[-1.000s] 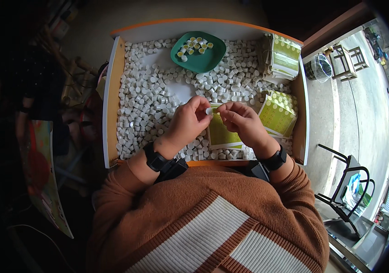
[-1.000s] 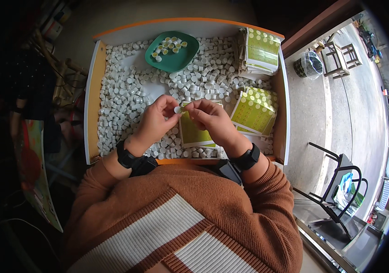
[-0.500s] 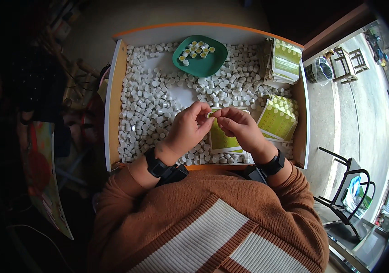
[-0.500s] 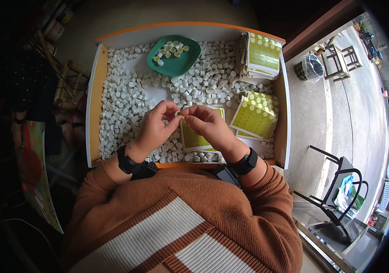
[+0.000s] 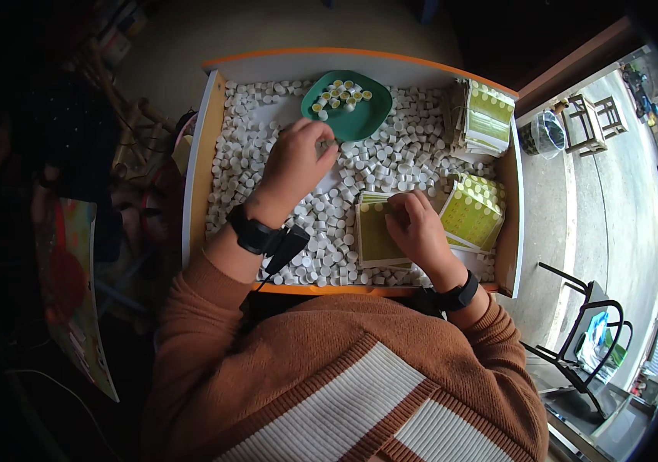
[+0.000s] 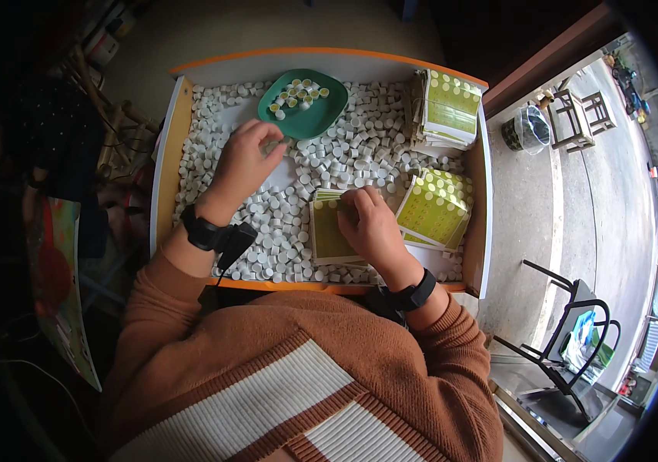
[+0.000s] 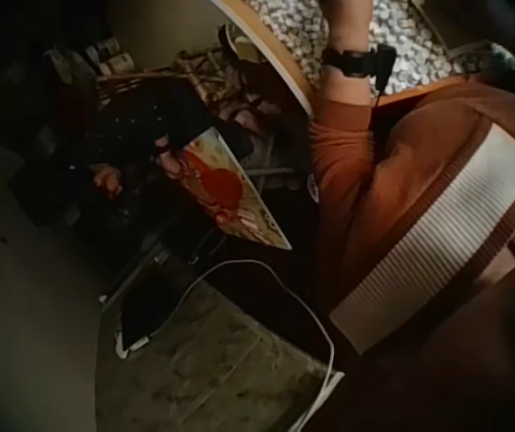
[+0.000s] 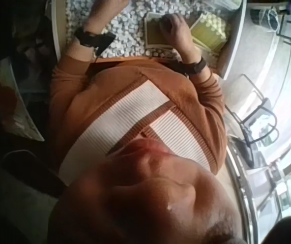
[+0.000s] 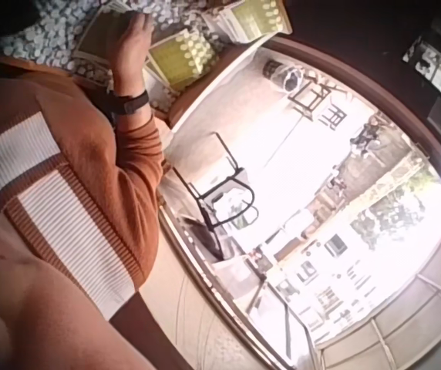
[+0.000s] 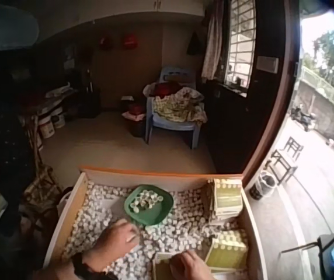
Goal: The person inserts small white foam shoe components into green envelopes by hand, then stacks the filled envelopes systematically.
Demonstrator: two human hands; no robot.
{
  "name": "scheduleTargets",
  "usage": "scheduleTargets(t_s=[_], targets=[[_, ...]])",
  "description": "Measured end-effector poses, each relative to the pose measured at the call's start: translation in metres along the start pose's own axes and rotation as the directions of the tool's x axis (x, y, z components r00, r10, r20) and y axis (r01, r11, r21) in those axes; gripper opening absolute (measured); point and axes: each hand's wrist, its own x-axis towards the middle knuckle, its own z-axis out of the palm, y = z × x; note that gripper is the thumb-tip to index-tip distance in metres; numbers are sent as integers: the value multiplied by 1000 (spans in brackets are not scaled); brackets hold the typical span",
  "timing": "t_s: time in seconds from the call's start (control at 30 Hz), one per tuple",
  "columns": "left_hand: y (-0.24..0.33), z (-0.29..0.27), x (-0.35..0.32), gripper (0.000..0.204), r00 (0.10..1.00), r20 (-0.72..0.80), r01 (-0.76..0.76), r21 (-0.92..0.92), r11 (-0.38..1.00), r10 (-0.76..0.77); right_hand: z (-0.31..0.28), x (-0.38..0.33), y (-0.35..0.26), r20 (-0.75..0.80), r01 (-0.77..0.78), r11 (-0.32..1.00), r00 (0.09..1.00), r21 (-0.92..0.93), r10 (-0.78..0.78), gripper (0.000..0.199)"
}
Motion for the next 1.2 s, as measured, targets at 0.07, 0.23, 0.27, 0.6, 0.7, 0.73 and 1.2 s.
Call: scheduleTargets(t_s=[0.07, 0.23, 0.27, 0.6, 0.7, 0.73, 1.2], targets=[[-9, 0, -25, 23, 962, 259, 54, 127, 990, -86, -2, 0, 2, 14, 8, 1000, 1000, -11, -8, 21], [-16, -1, -52, 21, 956, 275, 19, 299, 954, -106, -3, 0, -1, 20, 70, 997, 997, -38, -69, 19], [-13, -2, -51, 20, 951, 292, 5, 310, 951, -100, -3, 0, -1, 20, 70, 997, 997, -38, -69, 19], [-8, 14, -39, 15, 940, 342, -129, 364, 922, -3, -11, -2, -3, -13, 64, 993, 998, -98, -66, 21], [-6, 16, -40, 13, 964, 265, -125, 345, 930, 31, -12, 2, -1, -13, 65, 988, 998, -138, -68, 23], [-3, 17, -39, 12, 973, 226, -125, 336, 934, 49, -11, 4, 0, -9, 69, 985, 997, -158, -71, 24], [37, 44, -68, 16, 829, 523, 490, -510, 707, -197, -3, 4, 6, -16, 125, 968, 991, -219, -132, 19]])
